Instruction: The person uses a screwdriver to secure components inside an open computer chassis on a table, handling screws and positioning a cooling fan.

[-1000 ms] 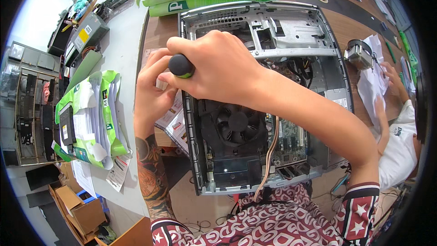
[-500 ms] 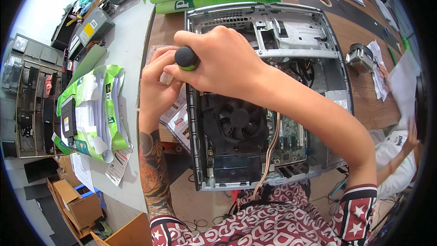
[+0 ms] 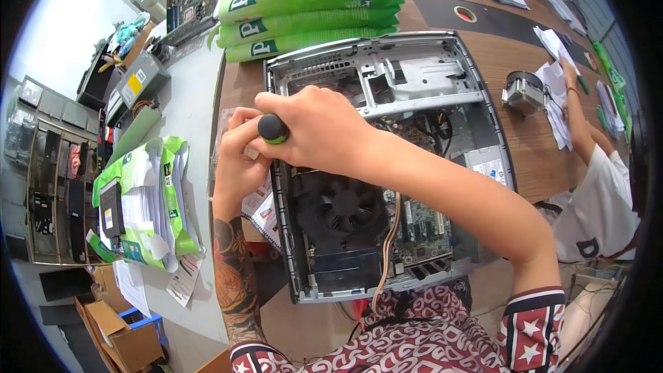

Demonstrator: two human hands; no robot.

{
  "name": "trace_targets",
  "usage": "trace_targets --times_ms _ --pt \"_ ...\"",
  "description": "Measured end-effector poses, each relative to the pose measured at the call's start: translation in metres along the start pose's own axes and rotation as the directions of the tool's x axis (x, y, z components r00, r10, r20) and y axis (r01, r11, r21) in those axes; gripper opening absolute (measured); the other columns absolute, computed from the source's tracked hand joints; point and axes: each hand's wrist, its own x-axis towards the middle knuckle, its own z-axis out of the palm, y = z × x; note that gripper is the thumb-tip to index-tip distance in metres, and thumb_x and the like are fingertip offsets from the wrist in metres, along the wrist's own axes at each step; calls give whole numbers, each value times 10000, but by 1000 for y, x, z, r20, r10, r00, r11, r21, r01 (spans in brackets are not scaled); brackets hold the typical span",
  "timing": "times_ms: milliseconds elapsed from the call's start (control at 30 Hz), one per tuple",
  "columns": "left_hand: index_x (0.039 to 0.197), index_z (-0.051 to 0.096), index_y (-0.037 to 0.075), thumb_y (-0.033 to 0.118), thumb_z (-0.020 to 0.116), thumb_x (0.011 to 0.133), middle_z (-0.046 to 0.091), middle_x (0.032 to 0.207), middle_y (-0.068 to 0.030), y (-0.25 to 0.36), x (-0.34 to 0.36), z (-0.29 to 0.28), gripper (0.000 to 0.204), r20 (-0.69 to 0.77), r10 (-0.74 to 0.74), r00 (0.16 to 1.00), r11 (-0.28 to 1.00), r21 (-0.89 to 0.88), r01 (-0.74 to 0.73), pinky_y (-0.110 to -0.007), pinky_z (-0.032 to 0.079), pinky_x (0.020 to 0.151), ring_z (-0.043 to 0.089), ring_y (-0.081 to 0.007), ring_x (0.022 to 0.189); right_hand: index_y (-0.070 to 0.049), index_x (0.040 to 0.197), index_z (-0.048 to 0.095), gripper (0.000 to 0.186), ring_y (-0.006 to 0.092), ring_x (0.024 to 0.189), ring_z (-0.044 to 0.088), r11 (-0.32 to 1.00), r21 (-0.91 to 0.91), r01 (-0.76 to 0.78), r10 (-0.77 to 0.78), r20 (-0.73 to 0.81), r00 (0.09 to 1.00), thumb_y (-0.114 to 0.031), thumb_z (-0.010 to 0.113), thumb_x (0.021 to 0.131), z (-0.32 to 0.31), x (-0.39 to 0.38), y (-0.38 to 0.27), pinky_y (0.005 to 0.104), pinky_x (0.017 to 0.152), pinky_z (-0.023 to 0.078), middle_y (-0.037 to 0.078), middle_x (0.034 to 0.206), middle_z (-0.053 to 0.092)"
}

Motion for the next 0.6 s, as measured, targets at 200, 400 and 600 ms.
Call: trace_targets --times_ms 200,400,600 --pt "899 671 17 57 669 721 649 952 -104 -4 -8 1 183 -59 -79 995 997 -6 79 -372 459 760 557 -282 860 18 943 604 651 349 743 702 980 -190 -63 106 222 969 -629 588 865 -41 6 -41 427 672 552 161 725 676" --pt "895 662 14 57 663 723 655 960 -105 -14 -14 6 177 -107 -119 987 989 -106 108 -371 454 778 551 -284 862 -32 734 710 665 294 685 701 939 -343 35 51 239 970 -627 478 920 -28 14 -49 382 629 542 114 684 677" --pt "898 657 8 46 661 720 662 957 -105 2 -5 10 182 -49 30 998 999 25 -29 -372 447 803 545 -286 856 -49 719 738 613 302 675 702 871 -490 31 163 348 923 -553 461 932 -40 23 -49 381 630 542 135 696 691"
